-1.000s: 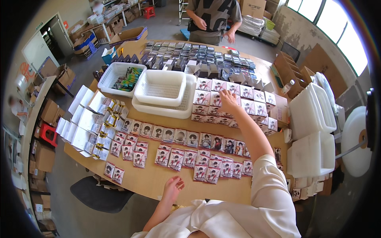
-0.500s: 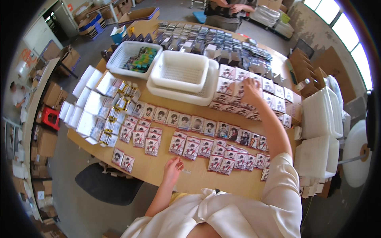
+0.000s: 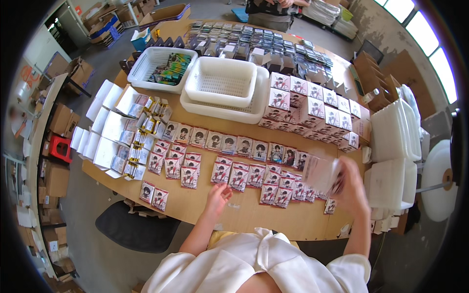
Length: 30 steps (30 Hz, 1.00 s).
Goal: The person repeatedly picks up small printed boxes from a table, turns them over to inspect the sides, and places them back in rows. They also move a white plastic basket and arrange several white cardboard boxes on the table.
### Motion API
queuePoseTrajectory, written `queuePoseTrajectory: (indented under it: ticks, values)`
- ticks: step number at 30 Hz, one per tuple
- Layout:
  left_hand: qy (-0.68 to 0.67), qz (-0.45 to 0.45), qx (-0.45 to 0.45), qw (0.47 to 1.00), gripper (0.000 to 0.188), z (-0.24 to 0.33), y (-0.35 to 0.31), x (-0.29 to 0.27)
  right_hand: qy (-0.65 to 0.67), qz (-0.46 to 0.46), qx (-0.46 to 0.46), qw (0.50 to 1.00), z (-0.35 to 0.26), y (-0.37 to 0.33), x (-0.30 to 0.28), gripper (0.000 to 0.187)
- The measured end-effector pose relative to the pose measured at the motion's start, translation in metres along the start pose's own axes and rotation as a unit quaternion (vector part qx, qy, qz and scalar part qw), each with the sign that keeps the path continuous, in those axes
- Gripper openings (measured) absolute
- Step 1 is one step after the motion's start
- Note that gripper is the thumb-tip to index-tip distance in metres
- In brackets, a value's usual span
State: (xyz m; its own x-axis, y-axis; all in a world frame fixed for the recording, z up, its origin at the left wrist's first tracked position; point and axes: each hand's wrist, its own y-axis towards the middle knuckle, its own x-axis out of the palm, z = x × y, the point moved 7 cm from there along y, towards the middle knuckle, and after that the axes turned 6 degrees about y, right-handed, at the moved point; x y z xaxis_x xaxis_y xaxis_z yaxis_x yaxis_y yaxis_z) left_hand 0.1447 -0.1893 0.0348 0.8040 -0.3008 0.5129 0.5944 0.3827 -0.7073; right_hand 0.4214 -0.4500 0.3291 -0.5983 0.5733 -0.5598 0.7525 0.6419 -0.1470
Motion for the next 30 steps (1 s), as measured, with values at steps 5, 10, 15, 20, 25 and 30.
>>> queuePoseTrajectory:
  ticks: [5,10,15,20,25,30]
  values:
    - [-0.009,-0.052,0.028,0.998,0.009,0.037,0.036,0.026,-0.352,-0.066,-0.013,0.934,0.088,-0.107,0.073,0.084]
    - [0.026,-0.058,0.053,0.997,0.009,0.056,0.044,0.048,-0.309,0.006,0.122,0.943,0.195,-0.165,0.089,0.080]
    - [0.042,-0.074,-0.003,0.996,0.009,0.030,0.045,0.062,-0.296,0.080,0.139,0.942,0.224,-0.188,0.075,0.081]
    - [0.023,-0.059,-0.022,0.998,0.009,0.024,0.041,0.066,-0.351,0.086,0.162,0.918,0.220,-0.190,0.071,0.093]
    - [-0.022,-0.045,0.080,0.996,0.011,0.104,0.065,0.040,-0.246,0.175,0.128,0.945,0.158,-0.143,0.075,0.087]
    - [0.037,0.012,0.236,0.971,0.015,0.239,0.120,-0.005,0.268,0.123,0.116,0.949,0.127,-0.036,0.141,0.046]
